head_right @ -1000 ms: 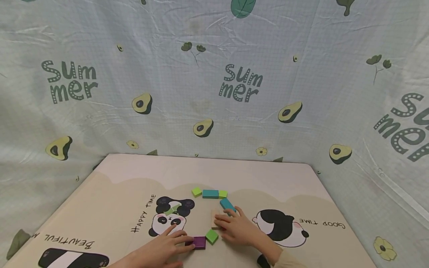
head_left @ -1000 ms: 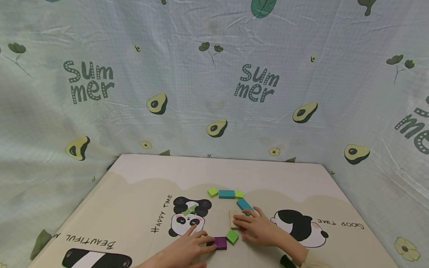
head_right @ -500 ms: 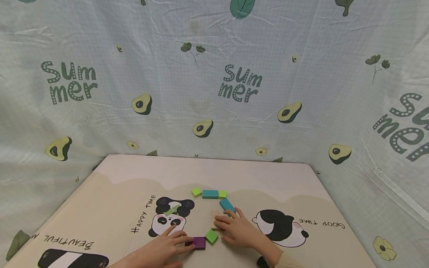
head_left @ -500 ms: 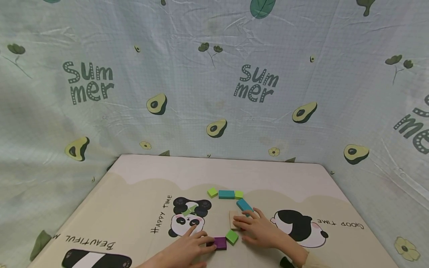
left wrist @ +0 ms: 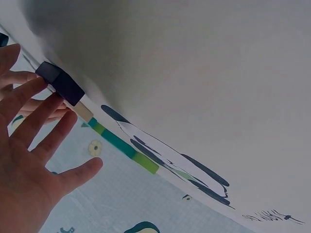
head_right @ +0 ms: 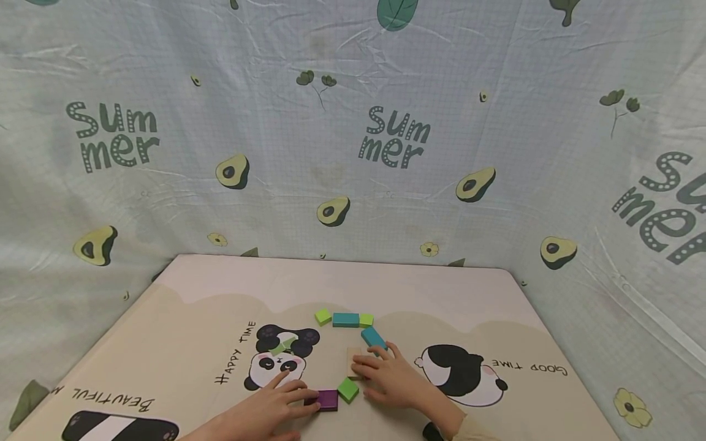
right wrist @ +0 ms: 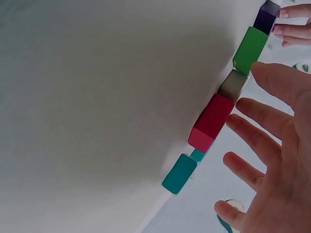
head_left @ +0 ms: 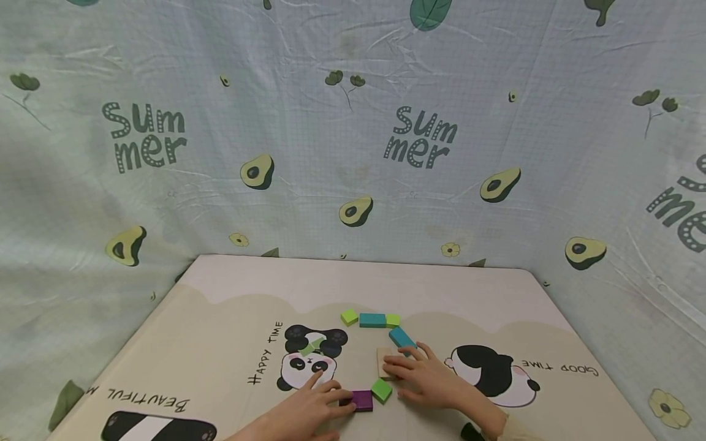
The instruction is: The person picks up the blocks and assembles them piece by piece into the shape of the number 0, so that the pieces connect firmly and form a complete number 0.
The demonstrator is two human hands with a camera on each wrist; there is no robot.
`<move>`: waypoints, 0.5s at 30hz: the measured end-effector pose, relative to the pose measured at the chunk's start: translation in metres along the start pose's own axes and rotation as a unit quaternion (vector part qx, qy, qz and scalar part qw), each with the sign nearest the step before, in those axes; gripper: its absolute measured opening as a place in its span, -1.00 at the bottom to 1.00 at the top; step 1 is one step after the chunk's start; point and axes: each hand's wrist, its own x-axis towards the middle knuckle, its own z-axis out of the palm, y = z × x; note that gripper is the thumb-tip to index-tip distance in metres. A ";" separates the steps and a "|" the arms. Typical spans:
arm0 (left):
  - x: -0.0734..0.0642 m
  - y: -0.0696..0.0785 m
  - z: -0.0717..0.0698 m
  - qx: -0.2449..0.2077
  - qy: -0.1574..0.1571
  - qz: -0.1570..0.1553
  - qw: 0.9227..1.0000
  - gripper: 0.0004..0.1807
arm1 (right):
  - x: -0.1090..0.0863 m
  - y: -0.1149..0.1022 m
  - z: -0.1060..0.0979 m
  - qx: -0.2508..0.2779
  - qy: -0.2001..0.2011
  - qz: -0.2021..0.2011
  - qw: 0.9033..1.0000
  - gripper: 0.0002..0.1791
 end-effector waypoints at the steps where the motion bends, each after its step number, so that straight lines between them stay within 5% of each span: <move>1: 0.000 0.000 -0.001 -0.002 -0.002 -0.002 1.000 -0.55 | 0.000 0.000 0.000 0.000 0.001 0.000 1.000 -0.48; 15: -0.001 0.001 0.000 0.005 -0.002 -0.003 1.000 -0.54 | 0.008 0.007 -0.004 0.017 0.015 0.016 1.000 -0.56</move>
